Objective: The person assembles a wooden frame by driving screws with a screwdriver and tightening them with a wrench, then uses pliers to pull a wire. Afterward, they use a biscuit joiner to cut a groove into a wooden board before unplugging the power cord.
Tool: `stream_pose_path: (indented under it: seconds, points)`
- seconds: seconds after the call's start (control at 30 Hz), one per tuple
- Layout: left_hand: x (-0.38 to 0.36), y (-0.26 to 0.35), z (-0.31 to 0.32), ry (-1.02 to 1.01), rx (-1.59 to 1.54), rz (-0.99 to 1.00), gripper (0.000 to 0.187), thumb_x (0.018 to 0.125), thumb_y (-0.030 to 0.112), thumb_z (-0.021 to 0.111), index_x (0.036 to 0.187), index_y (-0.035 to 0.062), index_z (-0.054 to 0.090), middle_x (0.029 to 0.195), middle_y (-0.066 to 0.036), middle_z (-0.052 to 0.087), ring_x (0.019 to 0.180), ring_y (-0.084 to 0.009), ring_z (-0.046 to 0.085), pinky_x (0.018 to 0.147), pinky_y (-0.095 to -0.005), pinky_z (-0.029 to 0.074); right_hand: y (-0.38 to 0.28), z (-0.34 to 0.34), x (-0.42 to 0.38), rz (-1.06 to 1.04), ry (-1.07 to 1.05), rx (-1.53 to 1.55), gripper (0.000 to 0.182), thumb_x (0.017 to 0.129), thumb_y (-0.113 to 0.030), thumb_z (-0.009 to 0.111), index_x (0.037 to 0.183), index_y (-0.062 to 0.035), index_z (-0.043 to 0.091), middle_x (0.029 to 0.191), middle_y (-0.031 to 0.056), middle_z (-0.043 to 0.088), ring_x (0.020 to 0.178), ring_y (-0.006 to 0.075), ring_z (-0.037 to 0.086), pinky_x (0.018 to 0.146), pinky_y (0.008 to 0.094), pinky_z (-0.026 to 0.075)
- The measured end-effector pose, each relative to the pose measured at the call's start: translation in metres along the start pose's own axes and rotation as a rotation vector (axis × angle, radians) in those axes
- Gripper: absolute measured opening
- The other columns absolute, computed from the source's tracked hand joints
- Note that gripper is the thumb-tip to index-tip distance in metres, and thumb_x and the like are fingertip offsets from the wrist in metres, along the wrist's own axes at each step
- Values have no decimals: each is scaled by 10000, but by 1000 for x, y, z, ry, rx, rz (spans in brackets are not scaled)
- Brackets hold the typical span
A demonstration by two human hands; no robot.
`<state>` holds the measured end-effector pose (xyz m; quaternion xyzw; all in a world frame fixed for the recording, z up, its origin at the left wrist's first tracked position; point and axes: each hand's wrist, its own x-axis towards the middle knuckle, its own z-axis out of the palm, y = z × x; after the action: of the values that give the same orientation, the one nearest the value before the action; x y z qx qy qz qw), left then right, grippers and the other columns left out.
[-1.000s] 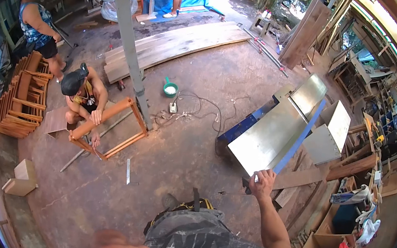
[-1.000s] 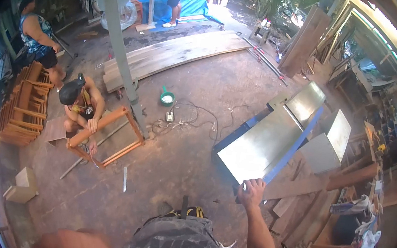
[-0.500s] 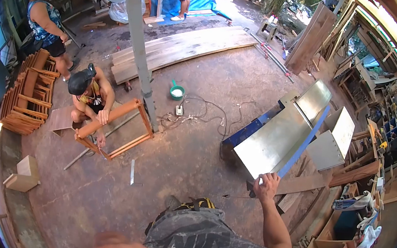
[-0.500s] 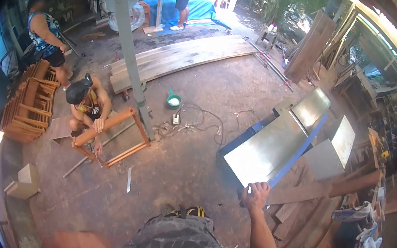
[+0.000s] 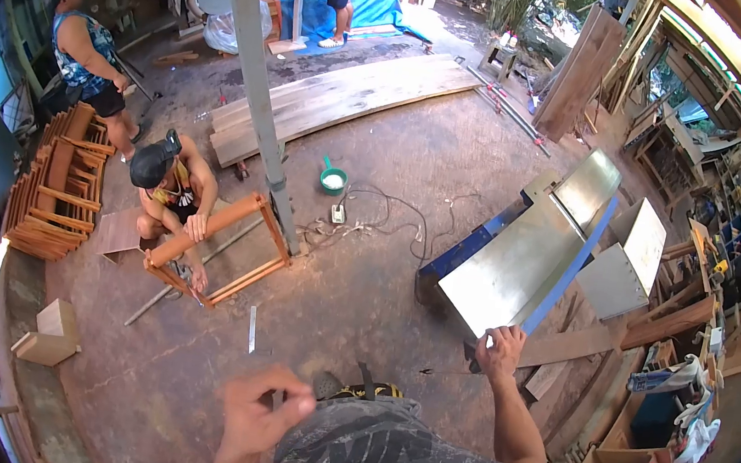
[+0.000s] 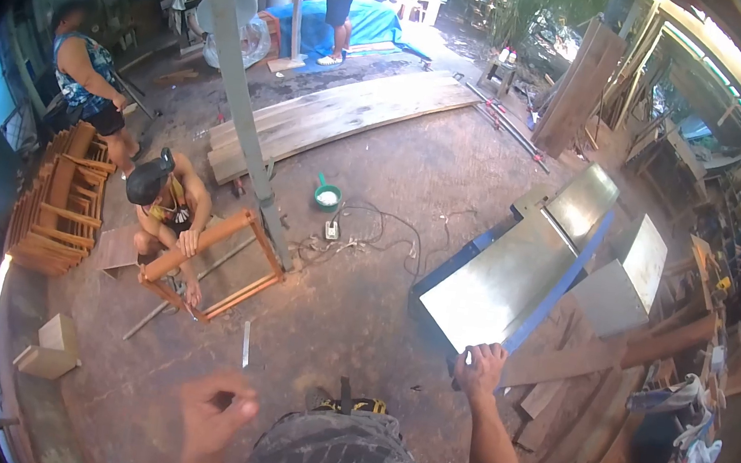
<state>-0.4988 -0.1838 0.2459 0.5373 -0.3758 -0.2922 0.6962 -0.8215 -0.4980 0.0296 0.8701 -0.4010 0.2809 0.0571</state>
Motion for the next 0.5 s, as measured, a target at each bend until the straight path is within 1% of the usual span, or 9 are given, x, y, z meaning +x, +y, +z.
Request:
stream_pose_path:
  seconds: [0.07,0.1,0.13,0.2,0.27,0.37,0.43,0.47,0.5]
  points:
    - [-1,-35,0,79,142,-105,191,863,135,798,910,-34,721,795,-74,681,678,-121,597,603,-261,456,-1,0,0,27,-11,4,97,682,-123,720,762,-73,698,814,92,673,885,292,583,882,433,423]
    - [-5,-47,-2,74,83,-223,193,921,150,751,983,-31,725,828,-50,687,722,-110,611,645,-251,482,-1,1,0,25,-9,9,97,682,-123,720,762,-73,698,814,92,673,885,292,583,882,433,423]
    - [-7,-56,-2,77,86,-220,193,921,150,751,983,-31,725,828,-50,687,722,-110,611,645,-251,482,-1,1,0,33,-5,12,94,684,-120,718,762,-71,698,811,95,673,879,293,583,880,436,424]
    - [-14,-69,-1,151,-34,-392,193,941,143,732,1017,-33,718,852,-51,700,740,-104,628,687,-247,511,-1,2,0,41,-8,18,92,687,-117,716,763,-69,698,809,97,672,873,294,584,879,438,426]
    - [-20,-74,-3,170,-45,-405,195,947,145,724,1031,-31,717,874,-58,709,748,-105,635,701,-247,518,-1,3,1,30,15,4,113,671,-88,713,781,-89,688,797,70,645,885,281,579,862,430,411]
    - [-23,-79,-9,207,-57,-416,208,957,148,711,1065,-30,713,915,-75,724,765,-109,646,719,-250,530,-2,5,0,45,7,8,85,704,-109,707,774,-61,700,797,103,668,861,305,584,880,441,425]
    - [-23,-81,-8,246,-67,-410,218,961,150,704,1084,-30,709,934,-85,729,773,-112,649,723,-254,534,0,3,-3,41,10,7,102,691,-98,705,788,-70,694,800,95,653,866,306,578,869,445,420]
    - [-20,-79,-6,231,3,-402,228,966,152,693,1103,-30,705,956,-88,732,809,-119,659,747,-262,539,1,4,-3,22,10,16,126,677,-87,704,802,-79,688,803,87,638,871,308,571,857,450,415]
    - [-21,-73,-6,256,75,-396,238,972,155,681,1121,-29,700,978,-90,735,846,-126,668,771,-270,544,1,-1,-5,8,14,3,133,682,-124,717,798,-65,692,807,101,650,866,317,579,852,461,428]
